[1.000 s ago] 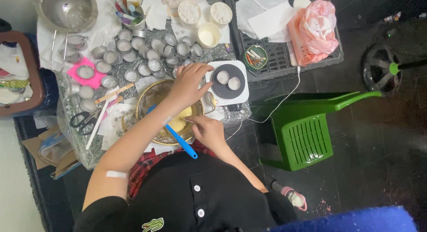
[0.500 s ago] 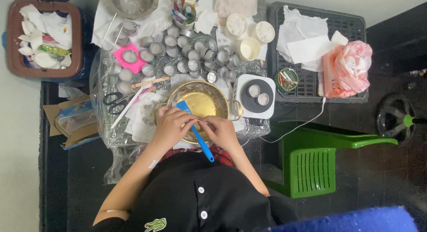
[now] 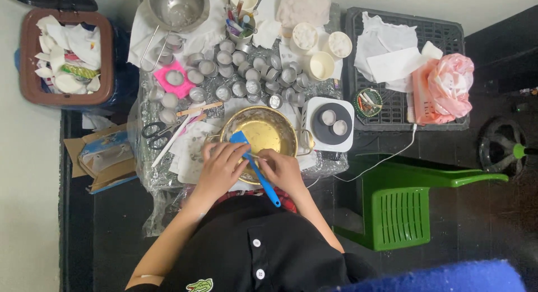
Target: Preparing wicks and placing them into metal candle tins.
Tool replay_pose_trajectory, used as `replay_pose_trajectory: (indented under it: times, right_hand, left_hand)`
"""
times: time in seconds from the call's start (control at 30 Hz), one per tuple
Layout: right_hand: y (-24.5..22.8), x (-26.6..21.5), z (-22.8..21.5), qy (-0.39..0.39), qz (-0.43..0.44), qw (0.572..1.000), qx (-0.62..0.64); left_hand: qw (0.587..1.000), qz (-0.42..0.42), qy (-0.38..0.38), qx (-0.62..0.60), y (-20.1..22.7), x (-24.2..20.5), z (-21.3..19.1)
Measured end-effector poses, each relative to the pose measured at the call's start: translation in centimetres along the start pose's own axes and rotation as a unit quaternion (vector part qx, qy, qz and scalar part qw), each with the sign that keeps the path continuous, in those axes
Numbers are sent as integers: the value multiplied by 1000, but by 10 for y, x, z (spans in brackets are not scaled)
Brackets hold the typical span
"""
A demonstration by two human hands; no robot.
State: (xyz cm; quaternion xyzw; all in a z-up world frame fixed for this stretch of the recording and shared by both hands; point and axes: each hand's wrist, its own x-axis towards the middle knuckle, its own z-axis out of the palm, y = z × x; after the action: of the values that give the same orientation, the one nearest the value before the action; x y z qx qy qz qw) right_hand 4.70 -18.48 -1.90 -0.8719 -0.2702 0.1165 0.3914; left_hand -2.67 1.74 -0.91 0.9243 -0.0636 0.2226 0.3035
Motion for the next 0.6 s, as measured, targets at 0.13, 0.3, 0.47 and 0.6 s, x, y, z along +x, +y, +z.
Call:
replay_pose_trajectory:
  times: [0.13,0.3,0.47,0.6]
  right_hand:
    - [-8,-4,-2,-48,2,997,61]
    - [24,-5,4,-15,-10,993,119]
    - [2,3,0,-2,20,999,37]
    - [8,0,8,55,-105,991,-64]
  left_hand:
    - [1000,1,-10,-27,-7,-17,9]
    - [999,-16,32,-16,-9,-16,-11]
    - [991,-98,90,13,-33,-31,-35]
    - [959,-218,173,56,-62,-63,-49]
